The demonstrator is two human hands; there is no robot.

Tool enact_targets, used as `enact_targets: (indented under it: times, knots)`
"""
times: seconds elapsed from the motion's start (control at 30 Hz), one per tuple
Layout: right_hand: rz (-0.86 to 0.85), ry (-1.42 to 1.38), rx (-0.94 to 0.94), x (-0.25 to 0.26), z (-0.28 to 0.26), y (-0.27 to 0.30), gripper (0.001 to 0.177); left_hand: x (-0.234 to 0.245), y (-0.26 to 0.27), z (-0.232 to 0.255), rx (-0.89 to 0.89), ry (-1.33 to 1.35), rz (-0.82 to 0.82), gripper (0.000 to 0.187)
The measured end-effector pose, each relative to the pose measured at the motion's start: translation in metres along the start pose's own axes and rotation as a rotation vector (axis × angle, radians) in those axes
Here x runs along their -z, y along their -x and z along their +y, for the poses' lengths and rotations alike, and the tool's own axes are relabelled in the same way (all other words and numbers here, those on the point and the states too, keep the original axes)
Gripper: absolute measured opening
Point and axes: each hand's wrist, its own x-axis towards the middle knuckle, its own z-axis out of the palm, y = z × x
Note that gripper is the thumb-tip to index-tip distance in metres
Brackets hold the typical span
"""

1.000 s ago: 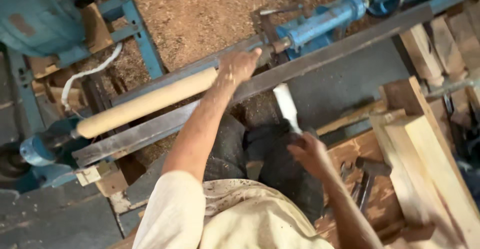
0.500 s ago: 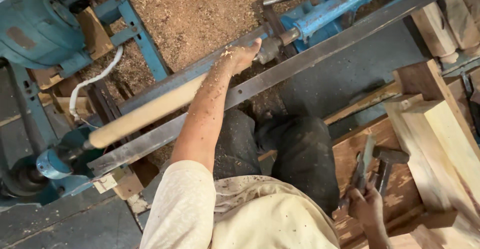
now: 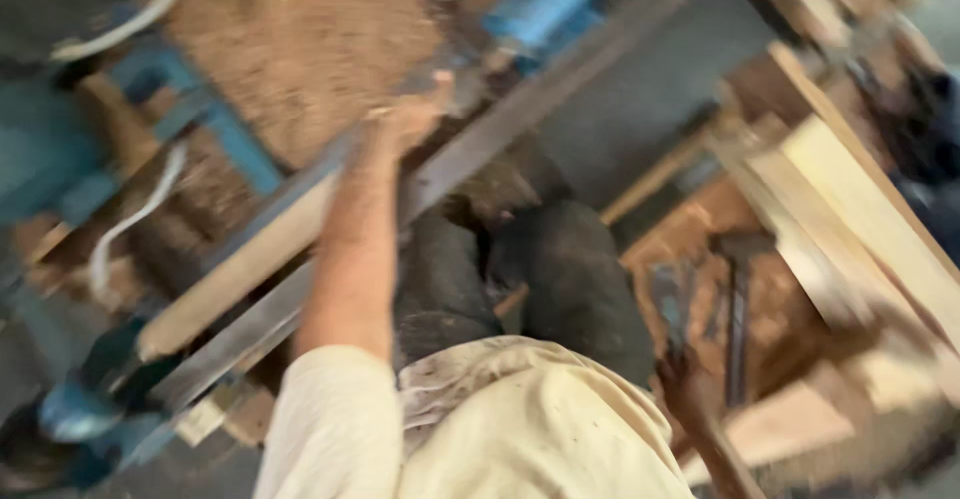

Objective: The person shapes a cylindrical wooden piece on a lathe using a chisel and a file, then measures the workpiece with a tape measure. The person continues to refine the shape of the wood while it rotates.

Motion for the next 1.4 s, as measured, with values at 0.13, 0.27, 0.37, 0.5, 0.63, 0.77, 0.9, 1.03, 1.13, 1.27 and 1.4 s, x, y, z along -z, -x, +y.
enact_targets:
  times: [0.13, 0.27, 0.37, 0.5, 0.63, 0.77, 0.9, 1.03, 1.13, 1.27, 1.4]
  knots:
    - [0.095, -0.313, 0.118, -0.016, 0.003, 0.020, 0.040, -0.005, 0.014, 0.012, 0.035, -0.095, 0.014, 0.092]
    - [0.011, -0.318, -0.206, -0.025, 0.000, 0.033, 0.037, -0.011, 0.009, 0.041, 0.125, -0.106, 0.060, 0.090]
    - [0.094, -0.428, -0.136, -0.029, -0.008, 0.037, 0.040, -0.012, 0.019, 0.039, 0.279, -0.078, 0.138, 0.089]
    - [0.012, -0.587, -0.187, -0.035, -0.002, 0.034, 0.040, -0.011, 0.029, 0.026, -0.256, -0.306, 0.479, 0.076]
    - [0.015, -0.525, -0.190, -0.046, 0.006, 0.033, 0.037, -0.013, 0.011, 0.028, -0.199, -0.189, 0.440, 0.072]
    - [0.055, -0.599, -0.133, -0.029, 0.002, 0.026, 0.044, -0.021, 0.008, 0.034, -0.165, -0.148, 0.420, 0.067]
    - [0.038, -0.491, -0.207, -0.015, -0.005, 0.034, 0.054, -0.028, 0.026, 0.020, -0.121, -0.155, 0.414, 0.064]
    - [0.086, -0.414, -0.164, -0.021, 0.006, 0.028, 0.060, -0.040, 0.006, 0.020, -0.086, -0.160, 0.407, 0.061]
    - [0.225, -0.353, 0.061, -0.029, 0.013, 0.029, 0.061, -0.042, -0.006, 0.018, -0.076, -0.168, 0.414, 0.059]
    - [0.135, -0.399, -0.049, -0.019, 0.010, 0.029, 0.062, -0.035, 0.001, 0.012, -0.059, -0.191, 0.454, 0.058]
    - [0.070, -0.716, -0.225, -0.017, 0.001, 0.033, 0.053, -0.044, 0.045, 0.014, -0.069, -0.302, 0.571, 0.057]
